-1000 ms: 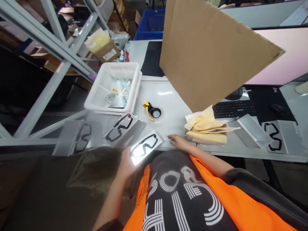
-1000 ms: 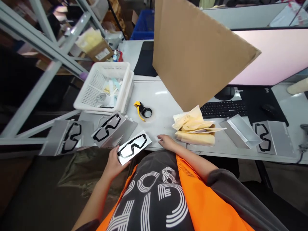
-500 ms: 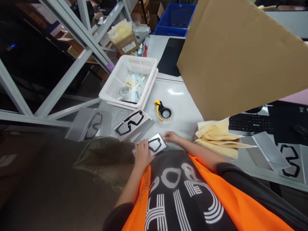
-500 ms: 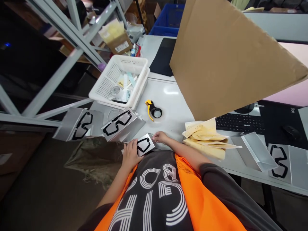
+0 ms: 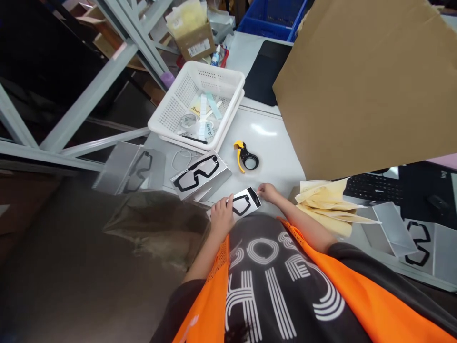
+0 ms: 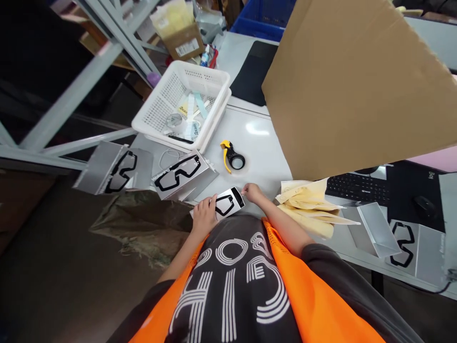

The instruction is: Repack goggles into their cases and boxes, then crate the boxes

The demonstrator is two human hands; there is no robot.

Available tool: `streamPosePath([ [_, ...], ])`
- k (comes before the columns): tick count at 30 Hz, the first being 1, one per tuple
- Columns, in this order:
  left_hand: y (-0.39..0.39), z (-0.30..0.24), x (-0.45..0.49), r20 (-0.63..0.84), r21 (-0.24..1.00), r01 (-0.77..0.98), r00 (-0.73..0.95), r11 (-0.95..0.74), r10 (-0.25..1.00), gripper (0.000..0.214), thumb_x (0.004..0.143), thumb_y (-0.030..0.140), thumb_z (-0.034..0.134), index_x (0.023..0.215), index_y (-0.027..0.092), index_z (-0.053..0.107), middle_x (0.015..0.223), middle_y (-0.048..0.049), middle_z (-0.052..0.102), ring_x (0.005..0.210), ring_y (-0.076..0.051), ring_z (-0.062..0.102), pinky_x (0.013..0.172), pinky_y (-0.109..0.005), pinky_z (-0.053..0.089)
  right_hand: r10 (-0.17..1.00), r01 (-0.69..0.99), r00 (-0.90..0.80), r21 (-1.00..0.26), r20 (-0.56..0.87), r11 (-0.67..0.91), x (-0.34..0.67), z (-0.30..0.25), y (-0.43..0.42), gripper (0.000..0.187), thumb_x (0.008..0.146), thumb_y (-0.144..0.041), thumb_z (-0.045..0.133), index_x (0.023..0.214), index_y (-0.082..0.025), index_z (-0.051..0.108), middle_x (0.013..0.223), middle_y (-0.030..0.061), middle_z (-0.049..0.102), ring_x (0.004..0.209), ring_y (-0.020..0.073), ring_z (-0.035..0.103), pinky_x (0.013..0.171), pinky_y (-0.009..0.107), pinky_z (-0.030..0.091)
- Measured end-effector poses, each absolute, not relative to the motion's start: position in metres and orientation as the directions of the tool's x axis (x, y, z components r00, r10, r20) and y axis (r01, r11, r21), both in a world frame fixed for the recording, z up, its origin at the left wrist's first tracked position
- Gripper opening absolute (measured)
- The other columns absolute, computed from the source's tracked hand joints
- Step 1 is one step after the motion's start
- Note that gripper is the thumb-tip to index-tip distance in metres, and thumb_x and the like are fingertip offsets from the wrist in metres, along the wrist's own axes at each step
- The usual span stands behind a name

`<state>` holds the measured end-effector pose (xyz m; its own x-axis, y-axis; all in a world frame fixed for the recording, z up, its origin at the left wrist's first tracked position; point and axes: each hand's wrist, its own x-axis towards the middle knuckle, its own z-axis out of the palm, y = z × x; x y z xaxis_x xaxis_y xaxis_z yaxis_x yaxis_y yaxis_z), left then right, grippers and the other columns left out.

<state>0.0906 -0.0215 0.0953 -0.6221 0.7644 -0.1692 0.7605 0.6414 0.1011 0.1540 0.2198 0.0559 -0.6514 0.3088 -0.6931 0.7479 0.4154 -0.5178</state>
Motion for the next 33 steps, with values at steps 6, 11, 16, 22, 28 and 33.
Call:
streamPosePath([
  [6,-0.012,0.091,0.096,-0.186,0.071,0.755,-0.632,0.652,0.752,0.058,0.092,0.017,0.048,0.150,0.014,0.043,0.128,-0.0192,0.059,0.104,-0.031,0.054,0.087,-0.043,0.039,0.356,0.758,-0.630,-0.446,-0.690,0.476,0.159,0.059,0.239,0.023,0.097,-0.035,0.063,0.104,-0.014,0.067,0.103,0.0045,0.070,0.093,0.0169,0.068,0.086,0.038,0.058],
  [11,-0.006,0.093,0.096,-0.210,0.056,0.755,-0.631,0.653,0.747,0.057,0.094,0.015,0.043,0.151,0.014,0.042,0.126,-0.0197,0.059,0.102,-0.030,0.053,0.084,-0.042,0.039,0.366,0.765,-0.612,-0.408,-0.701,0.498,0.156,0.060,0.258,0.025,0.097,-0.036,0.063,0.109,-0.014,0.066,0.106,0.0051,0.069,0.092,0.0168,0.068,0.082,0.036,0.059],
  [16,-0.003,0.093,0.096,-0.206,0.064,0.749,-0.637,0.660,0.743,0.057,0.095,0.017,0.042,0.152,0.014,0.040,0.122,-0.0198,0.058,0.099,-0.030,0.053,0.082,-0.042,0.039,0.375,0.768,-0.602,-0.383,-0.705,0.513,0.157,0.060,0.273,0.026,0.097,-0.036,0.063,0.110,-0.014,0.066,0.106,0.0050,0.069,0.090,0.0162,0.067,0.079,0.035,0.059],
  [22,-0.005,0.090,0.093,-0.210,0.081,0.747,-0.634,0.660,0.744,0.058,0.095,0.019,0.044,0.152,0.017,0.039,0.118,-0.0190,0.057,0.100,-0.030,0.051,0.083,-0.041,0.038,0.387,0.764,-0.605,-0.369,-0.696,0.529,0.161,0.063,0.284,0.026,0.096,-0.036,0.064,0.110,-0.013,0.066,0.107,0.0047,0.068,0.092,0.0174,0.067,0.079,0.034,0.059],
  [28,-0.008,0.092,0.086,-0.226,0.075,0.759,-0.619,0.647,0.753,0.058,0.095,0.020,0.043,0.152,0.016,0.039,0.117,-0.0196,0.056,0.099,-0.030,0.050,0.082,-0.041,0.038,0.410,0.783,-0.586,-0.358,-0.699,0.509,0.162,0.063,0.292,0.027,0.096,-0.036,0.065,0.112,-0.014,0.066,0.111,0.0055,0.068,0.095,0.0188,0.067,0.082,0.036,0.059],
  [33,-0.009,0.094,0.080,-0.234,0.069,0.767,-0.609,0.638,0.757,0.058,0.094,0.022,0.045,0.152,0.016,0.040,0.114,-0.0193,0.057,0.097,-0.031,0.050,0.082,-0.042,0.038,0.436,0.802,-0.570,-0.357,-0.697,0.479,0.163,0.060,0.296,0.027,0.096,-0.036,0.064,0.113,-0.014,0.066,0.111,0.0056,0.068,0.095,0.0184,0.067,0.081,0.036,0.059],
])
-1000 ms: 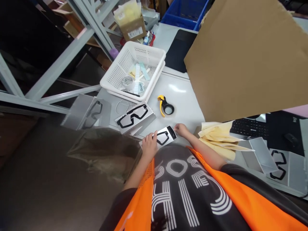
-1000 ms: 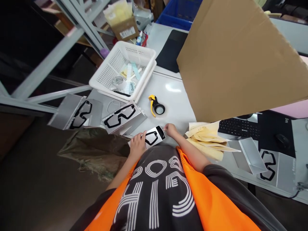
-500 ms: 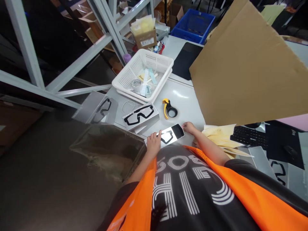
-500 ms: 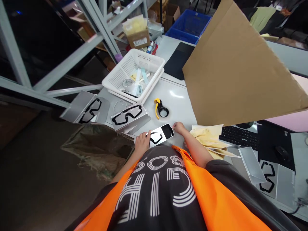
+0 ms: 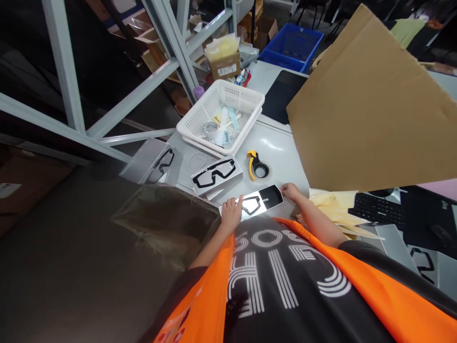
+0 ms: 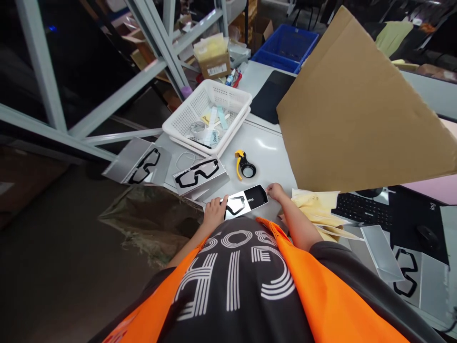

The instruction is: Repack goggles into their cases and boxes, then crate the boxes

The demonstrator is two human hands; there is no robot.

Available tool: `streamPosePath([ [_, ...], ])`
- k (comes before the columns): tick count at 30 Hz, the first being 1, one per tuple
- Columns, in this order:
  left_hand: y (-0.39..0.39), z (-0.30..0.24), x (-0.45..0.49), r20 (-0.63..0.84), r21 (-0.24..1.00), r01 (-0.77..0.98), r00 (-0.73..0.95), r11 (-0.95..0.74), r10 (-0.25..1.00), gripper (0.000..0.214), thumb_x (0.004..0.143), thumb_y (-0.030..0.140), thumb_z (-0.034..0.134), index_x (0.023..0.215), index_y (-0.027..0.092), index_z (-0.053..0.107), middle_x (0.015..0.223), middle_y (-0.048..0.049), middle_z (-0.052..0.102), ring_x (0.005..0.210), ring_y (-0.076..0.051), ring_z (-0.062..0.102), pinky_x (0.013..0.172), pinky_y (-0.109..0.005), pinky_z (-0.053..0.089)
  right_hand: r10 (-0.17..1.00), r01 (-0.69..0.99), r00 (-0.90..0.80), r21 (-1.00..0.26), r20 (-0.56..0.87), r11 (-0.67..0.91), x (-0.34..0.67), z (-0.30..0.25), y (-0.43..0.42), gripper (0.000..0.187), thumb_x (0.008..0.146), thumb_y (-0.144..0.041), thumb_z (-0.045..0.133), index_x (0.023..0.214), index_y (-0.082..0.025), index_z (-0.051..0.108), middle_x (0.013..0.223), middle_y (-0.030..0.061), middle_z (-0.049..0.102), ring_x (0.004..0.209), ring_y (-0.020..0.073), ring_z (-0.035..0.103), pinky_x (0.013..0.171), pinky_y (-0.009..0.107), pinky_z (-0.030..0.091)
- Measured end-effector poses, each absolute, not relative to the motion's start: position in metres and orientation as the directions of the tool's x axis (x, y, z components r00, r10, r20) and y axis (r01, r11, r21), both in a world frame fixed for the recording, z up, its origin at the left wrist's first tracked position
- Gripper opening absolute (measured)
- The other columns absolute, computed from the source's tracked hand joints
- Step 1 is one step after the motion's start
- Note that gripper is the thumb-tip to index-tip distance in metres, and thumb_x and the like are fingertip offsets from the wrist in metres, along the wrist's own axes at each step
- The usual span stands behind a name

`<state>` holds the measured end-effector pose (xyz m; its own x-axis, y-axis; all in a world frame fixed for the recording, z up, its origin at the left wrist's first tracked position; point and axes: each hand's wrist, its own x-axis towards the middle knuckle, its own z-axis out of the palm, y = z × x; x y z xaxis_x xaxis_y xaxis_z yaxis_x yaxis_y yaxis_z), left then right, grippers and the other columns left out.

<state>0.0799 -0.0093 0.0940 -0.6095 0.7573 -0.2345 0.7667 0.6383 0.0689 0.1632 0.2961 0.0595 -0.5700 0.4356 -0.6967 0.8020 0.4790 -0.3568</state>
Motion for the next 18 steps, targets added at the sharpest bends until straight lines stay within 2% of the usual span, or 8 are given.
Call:
streamPosePath([
  [10,-0.008,0.093,0.073,-0.221,0.134,0.725,-0.643,0.676,0.734,0.057,0.092,0.025,0.050,0.149,0.018,0.044,0.110,-0.0181,0.058,0.098,-0.031,0.050,0.084,-0.043,0.039,0.486,0.822,-0.535,-0.295,-0.691,0.486,0.159,0.068,0.310,0.026,0.097,-0.037,0.064,0.106,-0.013,0.066,0.099,0.0030,0.069,0.082,0.0145,0.067,0.071,0.030,0.058],
  [18,-0.007,0.093,0.074,-0.239,0.122,0.712,-0.655,0.692,0.716,0.054,0.096,0.013,0.038,0.148,0.017,0.046,0.112,-0.0182,0.058,0.098,-0.030,0.052,0.084,-0.043,0.039,0.513,0.832,-0.500,-0.223,-0.698,0.508,0.158,0.069,0.322,0.026,0.097,-0.036,0.064,0.108,-0.013,0.066,0.102,0.0035,0.068,0.085,0.0151,0.066,0.073,0.031,0.058],
])
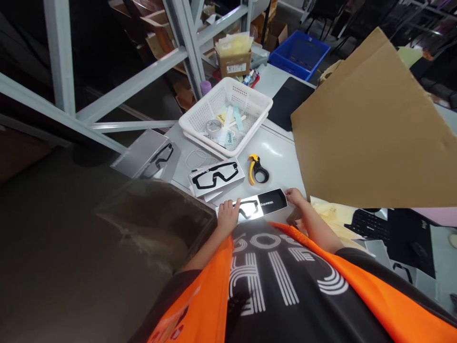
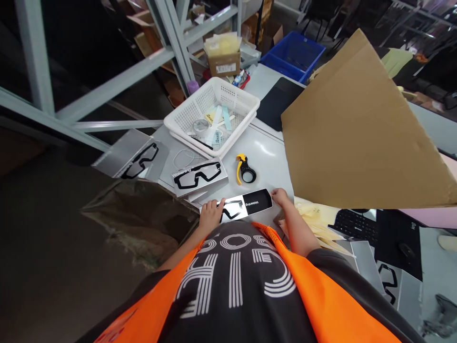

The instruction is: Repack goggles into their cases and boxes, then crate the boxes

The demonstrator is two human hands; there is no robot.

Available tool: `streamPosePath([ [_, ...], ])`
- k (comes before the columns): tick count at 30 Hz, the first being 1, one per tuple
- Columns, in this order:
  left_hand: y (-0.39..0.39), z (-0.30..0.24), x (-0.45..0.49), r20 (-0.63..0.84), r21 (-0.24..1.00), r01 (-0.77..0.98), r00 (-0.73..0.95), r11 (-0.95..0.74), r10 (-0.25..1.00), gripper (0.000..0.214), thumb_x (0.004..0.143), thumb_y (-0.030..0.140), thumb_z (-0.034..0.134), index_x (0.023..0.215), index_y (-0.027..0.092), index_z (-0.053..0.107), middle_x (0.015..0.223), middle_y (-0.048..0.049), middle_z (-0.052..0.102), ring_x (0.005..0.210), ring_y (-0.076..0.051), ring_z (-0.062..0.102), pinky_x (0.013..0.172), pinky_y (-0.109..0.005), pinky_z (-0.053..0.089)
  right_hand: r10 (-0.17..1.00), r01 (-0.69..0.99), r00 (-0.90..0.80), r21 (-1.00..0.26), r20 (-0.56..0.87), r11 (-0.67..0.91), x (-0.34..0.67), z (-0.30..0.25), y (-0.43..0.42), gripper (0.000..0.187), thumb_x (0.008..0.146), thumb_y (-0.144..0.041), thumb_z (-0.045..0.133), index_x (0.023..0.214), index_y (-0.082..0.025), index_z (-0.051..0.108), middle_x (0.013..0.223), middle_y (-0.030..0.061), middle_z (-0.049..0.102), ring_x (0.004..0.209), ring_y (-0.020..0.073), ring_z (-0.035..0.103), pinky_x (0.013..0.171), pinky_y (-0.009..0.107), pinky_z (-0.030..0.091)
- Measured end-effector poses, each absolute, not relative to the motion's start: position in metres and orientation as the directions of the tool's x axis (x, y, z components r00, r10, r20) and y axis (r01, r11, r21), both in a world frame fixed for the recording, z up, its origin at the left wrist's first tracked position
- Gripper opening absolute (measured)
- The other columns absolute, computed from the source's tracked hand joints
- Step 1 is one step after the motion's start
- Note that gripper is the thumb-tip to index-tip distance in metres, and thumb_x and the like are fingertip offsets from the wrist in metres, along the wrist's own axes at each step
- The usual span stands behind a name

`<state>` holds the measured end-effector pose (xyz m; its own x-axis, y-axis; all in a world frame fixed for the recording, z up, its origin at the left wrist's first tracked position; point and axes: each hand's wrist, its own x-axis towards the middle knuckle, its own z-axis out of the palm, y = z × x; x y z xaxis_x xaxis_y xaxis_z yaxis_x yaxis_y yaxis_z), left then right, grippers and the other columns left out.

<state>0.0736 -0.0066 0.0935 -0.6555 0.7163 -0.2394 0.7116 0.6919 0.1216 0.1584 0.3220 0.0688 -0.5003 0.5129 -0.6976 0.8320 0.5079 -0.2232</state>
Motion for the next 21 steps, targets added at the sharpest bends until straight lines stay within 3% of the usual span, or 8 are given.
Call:
streamPosePath([
  [7,-0.011,0.099,0.070,-0.241,0.069,0.724,-0.656,0.686,0.715,0.053,0.096,0.012,0.038,0.148,0.018,0.047,0.111,-0.0170,0.061,0.098,-0.029,0.054,0.084,-0.041,0.041,0.519,0.842,-0.490,-0.227,-0.701,0.489,0.159,0.068,0.327,0.026,0.097,-0.036,0.064,0.109,-0.013,0.066,0.105,0.0044,0.068,0.090,0.0168,0.067,0.078,0.034,0.059],
  [14,-0.013,0.101,0.058,-0.266,0.083,0.744,-0.625,0.663,0.734,0.065,0.088,0.017,0.060,0.150,0.014,0.043,0.116,-0.0190,0.062,0.103,-0.032,0.059,0.089,-0.044,0.045,0.572,0.845,-0.513,-0.258,-0.641,0.468,0.149,0.074,0.321,0.027,0.097,-0.039,0.063,0.107,-0.014,0.066,0.102,0.0039,0.068,0.087,0.0158,0.066,0.077,0.034,0.058],
  [18,-0.005,0.101,0.052,-0.262,0.115,0.761,-0.596,0.638,0.759,0.094,0.073,0.024,0.079,0.154,0.013,0.034,0.138,-0.0235,0.055,0.124,-0.037,0.053,0.104,-0.049,0.040,0.651,0.839,-0.537,-0.262,-0.536,0.477,0.145,0.092,0.314,0.025,0.099,-0.035,0.059,0.107,-0.014,0.068,0.101,0.0049,0.070,0.088,0.0169,0.067,0.081,0.034,0.055],
  [21,0.021,0.101,0.051,-0.216,0.267,0.795,-0.502,0.545,0.837,0.103,0.071,0.043,0.082,0.155,0.015,0.030,0.154,-0.0224,0.042,0.142,-0.037,0.040,0.116,-0.050,0.031,0.696,0.807,-0.589,-0.252,-0.411,0.534,0.149,0.109,0.299,0.030,0.103,-0.028,0.045,0.115,-0.017,0.070,0.115,0.0107,0.070,0.108,0.0200,0.065,0.091,0.031,0.049],
])
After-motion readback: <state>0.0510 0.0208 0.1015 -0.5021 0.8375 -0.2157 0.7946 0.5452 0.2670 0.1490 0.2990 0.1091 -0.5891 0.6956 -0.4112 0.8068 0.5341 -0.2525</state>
